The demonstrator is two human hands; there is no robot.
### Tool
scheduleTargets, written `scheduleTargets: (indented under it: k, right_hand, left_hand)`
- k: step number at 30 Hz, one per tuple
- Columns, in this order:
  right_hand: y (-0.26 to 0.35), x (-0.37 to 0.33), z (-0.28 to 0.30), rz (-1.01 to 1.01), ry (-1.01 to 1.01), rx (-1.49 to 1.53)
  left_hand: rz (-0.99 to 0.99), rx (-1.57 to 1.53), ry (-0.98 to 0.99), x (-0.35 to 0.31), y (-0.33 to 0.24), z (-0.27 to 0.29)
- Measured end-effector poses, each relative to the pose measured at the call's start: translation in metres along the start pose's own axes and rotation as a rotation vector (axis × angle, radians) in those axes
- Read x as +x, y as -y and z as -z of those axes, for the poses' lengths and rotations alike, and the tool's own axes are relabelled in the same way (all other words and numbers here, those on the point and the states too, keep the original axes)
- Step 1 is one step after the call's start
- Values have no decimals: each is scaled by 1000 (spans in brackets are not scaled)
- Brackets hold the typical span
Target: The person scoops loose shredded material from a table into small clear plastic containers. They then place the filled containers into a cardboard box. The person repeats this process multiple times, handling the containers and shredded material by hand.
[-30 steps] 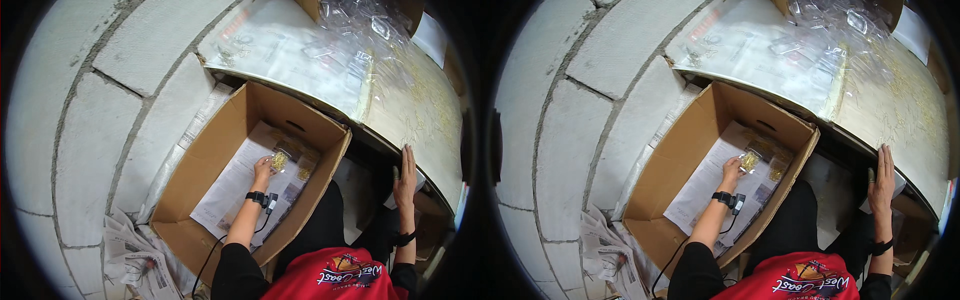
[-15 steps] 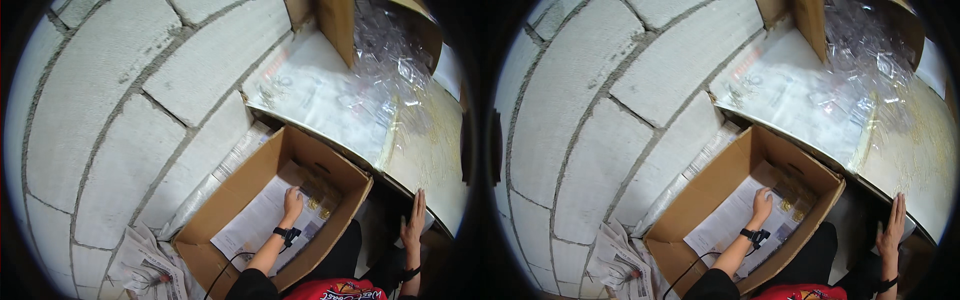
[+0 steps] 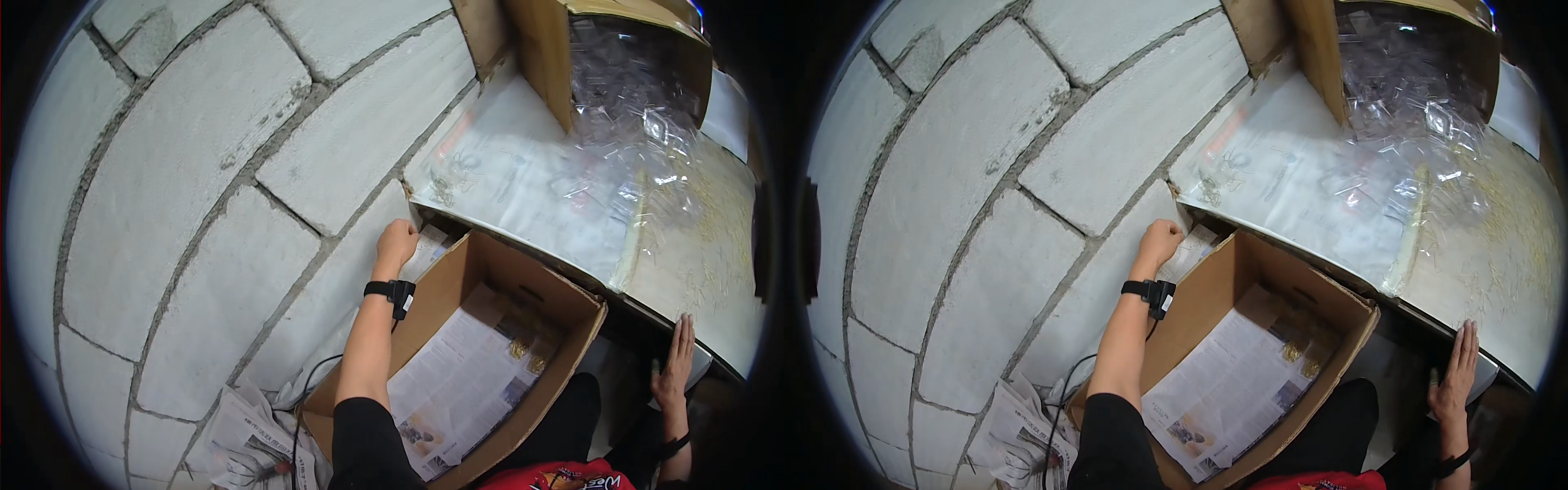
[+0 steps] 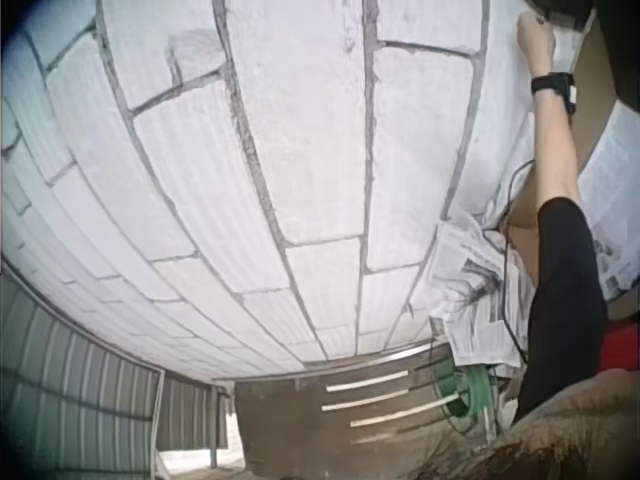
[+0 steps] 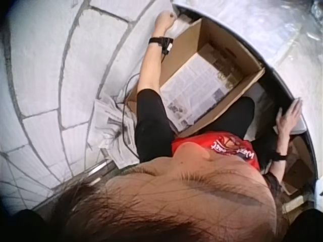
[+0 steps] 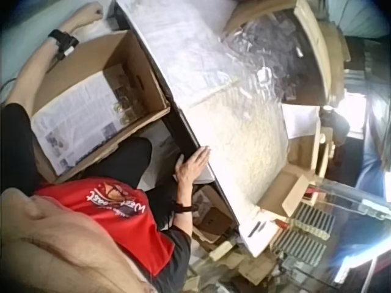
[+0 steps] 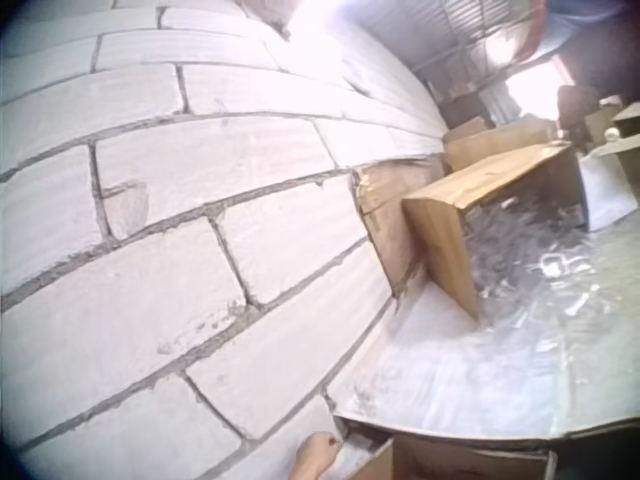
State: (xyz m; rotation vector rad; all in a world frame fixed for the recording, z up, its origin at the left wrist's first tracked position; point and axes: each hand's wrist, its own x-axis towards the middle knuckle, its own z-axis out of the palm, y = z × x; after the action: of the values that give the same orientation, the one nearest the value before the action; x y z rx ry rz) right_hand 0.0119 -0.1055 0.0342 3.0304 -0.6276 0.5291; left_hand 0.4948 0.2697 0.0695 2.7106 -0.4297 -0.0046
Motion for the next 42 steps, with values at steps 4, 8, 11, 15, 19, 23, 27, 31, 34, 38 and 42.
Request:
scheduleTargets:
  k: [4, 8, 11, 15, 19, 23, 27, 31, 34, 38, 42]
  right_hand:
    - [-1, 1, 5, 21, 24, 12]
    - [-2, 2, 8, 27, 47, 23]
    - [0, 4, 10, 8, 77, 22]
    - [-3, 3, 7, 16, 93, -1]
    - [-7, 3, 4, 36, 113, -20]
    - [-8, 2, 1, 25, 91, -25]
    - [-6, 4, -2, 19, 72, -27]
    - [-6, 3, -3, 5, 68, -28]
    - [-7, 4, -2, 5, 62, -17]
    - [-7, 4, -5, 15, 43, -28]
    - [-7, 3, -7, 5, 22, -41]
  left_hand:
    - [111, 89, 236, 31, 5, -31]
    - [187, 91, 322, 48, -2, -48]
    - [235, 165, 351, 59, -8, -41]
    - [202, 358, 411, 74, 1, -60]
    - [238, 344, 436, 87, 18, -74]
    - [148, 424, 366, 80, 5, -70]
    - [125, 454, 368, 76, 1, -67]
    - [59, 522, 376, 73, -3, -64]
    - [-15, 500, 321, 68, 7, -61]
    - [-71, 430, 271, 65, 10, -54]
    - [-122, 190, 330, 61, 6, -51]
